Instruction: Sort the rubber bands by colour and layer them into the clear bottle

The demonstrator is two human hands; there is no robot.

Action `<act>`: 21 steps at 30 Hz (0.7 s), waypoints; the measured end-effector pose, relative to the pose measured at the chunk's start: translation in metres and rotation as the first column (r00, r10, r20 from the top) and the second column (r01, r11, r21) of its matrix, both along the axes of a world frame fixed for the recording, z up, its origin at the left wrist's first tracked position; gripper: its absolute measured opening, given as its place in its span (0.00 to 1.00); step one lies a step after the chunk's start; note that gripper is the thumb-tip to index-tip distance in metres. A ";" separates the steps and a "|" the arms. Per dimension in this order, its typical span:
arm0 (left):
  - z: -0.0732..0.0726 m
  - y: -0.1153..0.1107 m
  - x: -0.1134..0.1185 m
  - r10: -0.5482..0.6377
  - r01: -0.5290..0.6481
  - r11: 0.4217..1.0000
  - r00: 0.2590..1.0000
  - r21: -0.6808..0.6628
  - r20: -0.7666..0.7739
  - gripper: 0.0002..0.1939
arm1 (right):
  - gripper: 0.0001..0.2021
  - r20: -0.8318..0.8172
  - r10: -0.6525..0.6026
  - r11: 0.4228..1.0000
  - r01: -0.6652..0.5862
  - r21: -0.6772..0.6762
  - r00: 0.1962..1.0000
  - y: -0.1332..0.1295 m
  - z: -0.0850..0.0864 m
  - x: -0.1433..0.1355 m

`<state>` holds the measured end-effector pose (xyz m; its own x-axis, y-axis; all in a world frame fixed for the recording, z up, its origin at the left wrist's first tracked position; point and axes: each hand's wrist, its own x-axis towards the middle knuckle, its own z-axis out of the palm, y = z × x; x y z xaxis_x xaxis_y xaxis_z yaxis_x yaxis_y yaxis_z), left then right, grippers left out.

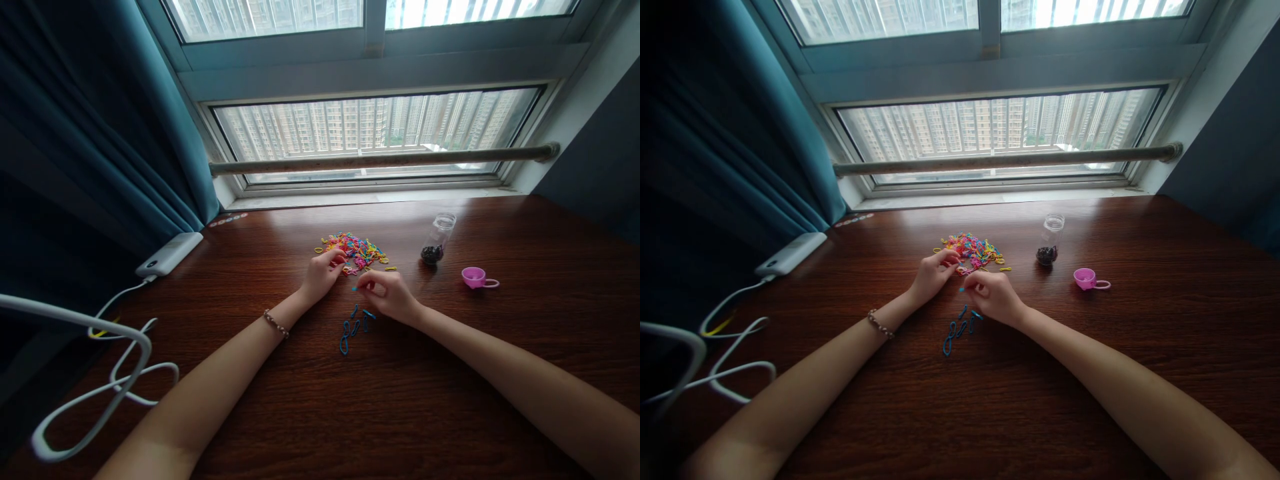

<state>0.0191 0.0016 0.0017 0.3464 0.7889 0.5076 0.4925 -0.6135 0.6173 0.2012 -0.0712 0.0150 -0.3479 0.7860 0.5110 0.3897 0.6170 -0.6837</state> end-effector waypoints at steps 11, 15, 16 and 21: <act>0.008 -0.013 0.003 -0.271 0.302 0.938 0.945 -0.172 0.186 0.12 | 0.11 0.088 -0.252 0.964 0.242 0.112 0.964 0.021 -0.006 0.017; 0.018 -0.034 0.010 -0.489 0.511 0.813 0.860 -0.279 0.149 0.09 | 0.11 0.222 -0.287 0.955 0.261 0.140 0.932 0.039 -0.015 0.027; 0.020 -0.037 0.012 -0.519 0.532 0.790 0.845 -0.304 0.130 0.09 | 0.11 0.259 -0.266 0.961 0.236 0.141 0.929 0.041 -0.016 0.027; 0.019 -0.027 0.007 -0.348 0.343 0.933 0.936 -0.108 -0.040 0.10 | 0.13 0.377 -0.286 0.958 0.257 0.124 0.881 0.041 -0.021 0.023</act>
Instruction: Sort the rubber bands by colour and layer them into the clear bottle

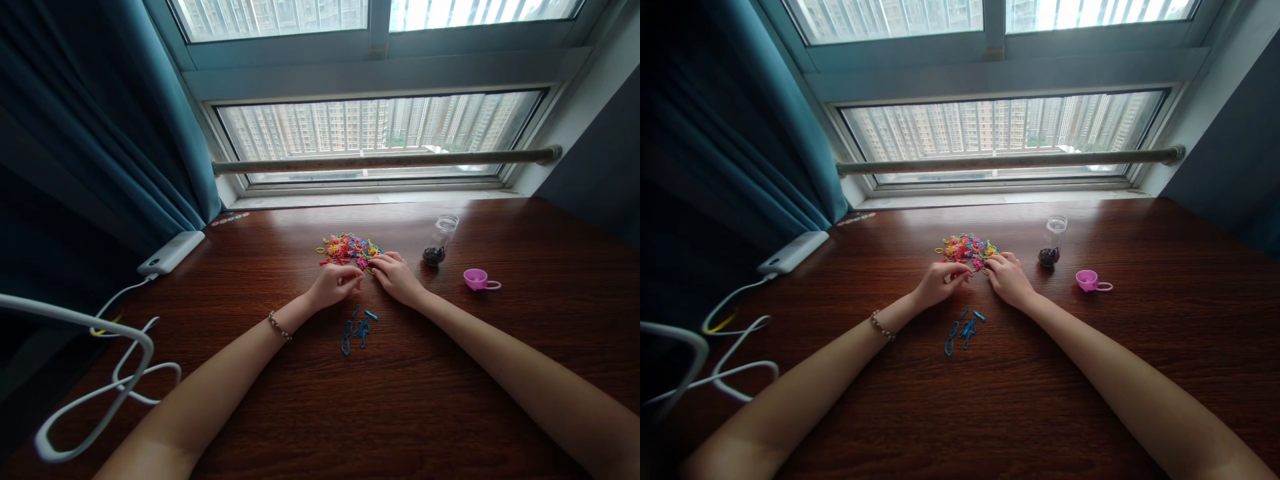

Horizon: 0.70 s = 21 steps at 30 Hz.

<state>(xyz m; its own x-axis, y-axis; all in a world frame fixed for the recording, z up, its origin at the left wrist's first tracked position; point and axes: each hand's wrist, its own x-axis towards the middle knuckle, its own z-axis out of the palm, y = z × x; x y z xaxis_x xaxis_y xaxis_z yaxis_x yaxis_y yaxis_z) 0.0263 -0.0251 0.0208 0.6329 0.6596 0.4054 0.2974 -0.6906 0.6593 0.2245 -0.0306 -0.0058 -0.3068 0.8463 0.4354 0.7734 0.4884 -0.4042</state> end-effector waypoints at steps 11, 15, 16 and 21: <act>-0.021 0.029 -0.008 0.324 -0.179 0.903 0.881 0.391 -0.345 0.15 | 0.16 0.118 -0.032 0.999 0.036 -0.036 0.992 0.001 -0.005 -0.001; -0.024 0.030 -0.007 0.317 -0.162 0.904 0.875 0.396 -0.365 0.16 | 0.18 0.131 -0.052 0.998 0.056 -0.031 0.990 -0.001 -0.004 -0.002; -0.024 0.031 -0.007 0.316 -0.162 0.903 0.876 0.397 -0.363 0.16 | 0.19 0.128 -0.055 0.998 0.058 -0.026 0.990 -0.001 -0.004 -0.003; -0.023 0.029 -0.008 0.323 -0.172 0.907 0.870 0.385 -0.372 0.17 | 0.24 0.114 -0.063 0.997 0.067 -0.036 0.991 -0.003 -0.003 -0.004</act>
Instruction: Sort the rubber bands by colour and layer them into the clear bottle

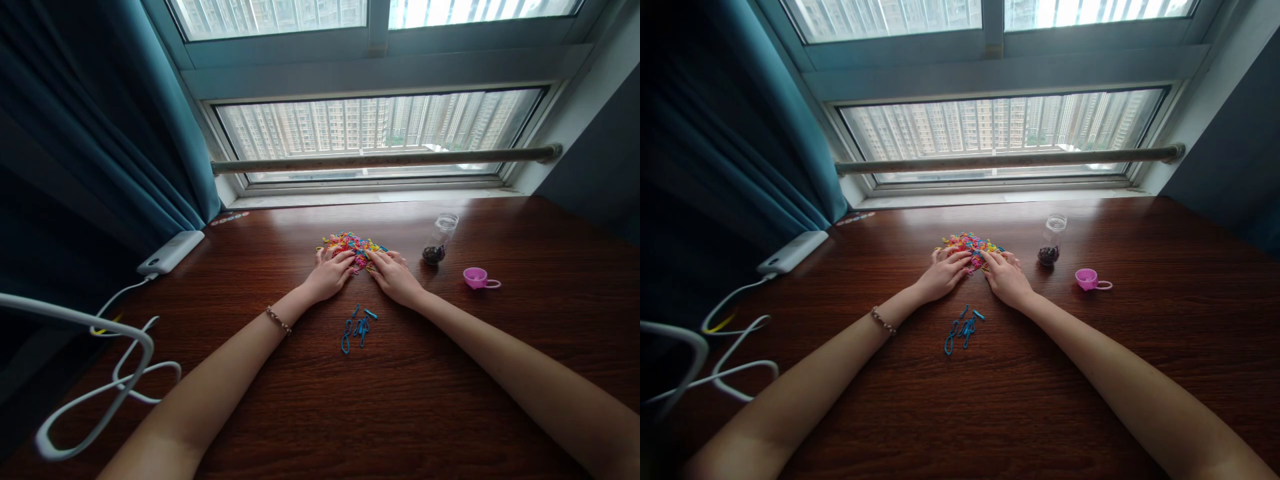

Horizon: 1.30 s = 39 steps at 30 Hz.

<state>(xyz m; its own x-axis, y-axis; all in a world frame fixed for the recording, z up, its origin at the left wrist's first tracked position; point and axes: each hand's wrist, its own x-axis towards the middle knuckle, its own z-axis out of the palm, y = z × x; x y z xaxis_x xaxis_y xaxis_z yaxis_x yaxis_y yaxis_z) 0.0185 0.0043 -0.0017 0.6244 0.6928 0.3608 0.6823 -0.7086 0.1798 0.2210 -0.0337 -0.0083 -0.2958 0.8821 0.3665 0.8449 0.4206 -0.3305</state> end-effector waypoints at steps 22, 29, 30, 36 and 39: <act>0.004 0.000 -0.004 0.139 -0.167 0.978 0.968 0.123 0.207 0.03 | 0.08 -0.303 0.010 0.987 0.039 0.155 0.953 0.008 -0.001 0.007; 0.004 -0.001 -0.004 0.285 -0.298 0.949 0.950 0.102 0.124 0.07 | 0.02 -0.491 -0.113 0.989 0.144 0.026 0.864 0.007 0.000 0.012; 0.004 -0.002 -0.004 0.296 -0.308 0.946 0.948 0.101 0.121 0.10 | 0.02 -0.511 -0.122 0.989 0.146 0.007 0.851 0.007 0.000 0.012; 0.008 -0.006 -0.002 0.150 -0.162 0.982 0.982 0.100 0.112 0.18 | 0.08 -0.512 -0.113 0.990 0.141 0.016 0.852 0.010 -0.002 0.013; 0.007 -0.007 -0.001 0.071 -0.077 0.994 0.995 0.083 0.070 0.19 | 0.09 -0.495 -0.116 0.989 0.148 0.024 0.861 0.010 -0.002 0.013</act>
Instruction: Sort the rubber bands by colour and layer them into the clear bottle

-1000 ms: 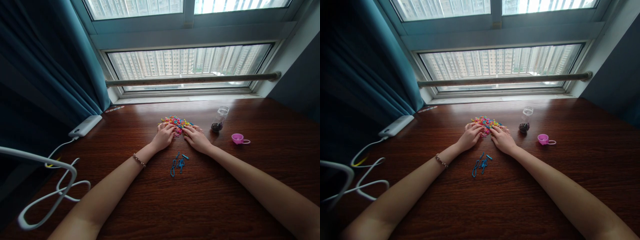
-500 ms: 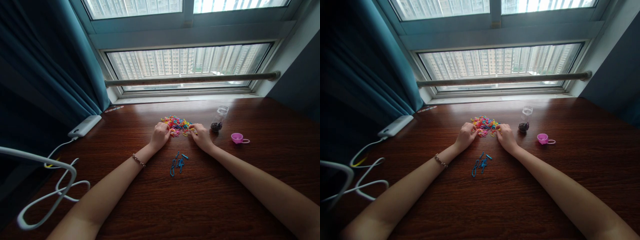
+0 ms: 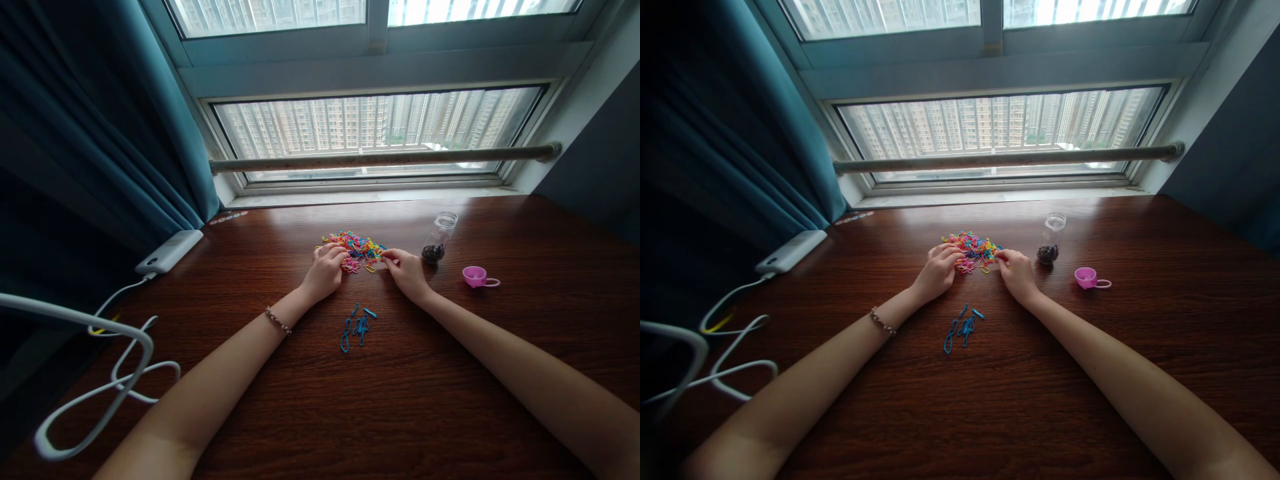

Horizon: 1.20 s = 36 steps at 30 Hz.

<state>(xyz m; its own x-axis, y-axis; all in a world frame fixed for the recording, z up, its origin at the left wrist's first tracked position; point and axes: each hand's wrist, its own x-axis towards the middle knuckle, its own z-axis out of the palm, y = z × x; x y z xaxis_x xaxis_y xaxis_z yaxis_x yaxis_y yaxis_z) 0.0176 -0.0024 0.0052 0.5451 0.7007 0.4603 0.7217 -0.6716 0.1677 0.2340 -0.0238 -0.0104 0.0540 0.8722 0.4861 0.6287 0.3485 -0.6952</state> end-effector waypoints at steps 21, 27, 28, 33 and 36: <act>-0.008 0.009 -0.001 0.107 -0.102 0.992 0.992 -0.075 0.062 0.14 | 0.06 0.070 -0.083 0.997 0.083 0.013 0.994 -0.003 0.002 0.003; -0.008 0.012 -0.003 0.118 -0.111 0.991 0.988 -0.072 0.095 0.12 | 0.06 0.062 -0.081 0.997 0.082 -0.001 0.995 -0.004 0.004 0.003; -0.008 0.012 -0.004 0.121 -0.114 0.991 0.988 -0.072 0.096 0.12 | 0.06 0.062 -0.081 0.997 0.081 -0.001 0.995 -0.004 0.004 0.003; -0.006 0.012 -0.005 0.143 -0.135 0.987 0.983 -0.082 0.111 0.09 | 0.08 0.073 -0.069 0.997 0.067 0.027 0.995 -0.004 0.005 0.002; -0.004 0.010 -0.005 0.171 -0.165 0.985 0.977 -0.059 0.130 0.12 | 0.08 0.079 -0.058 0.997 0.053 0.056 0.995 -0.005 0.005 0.001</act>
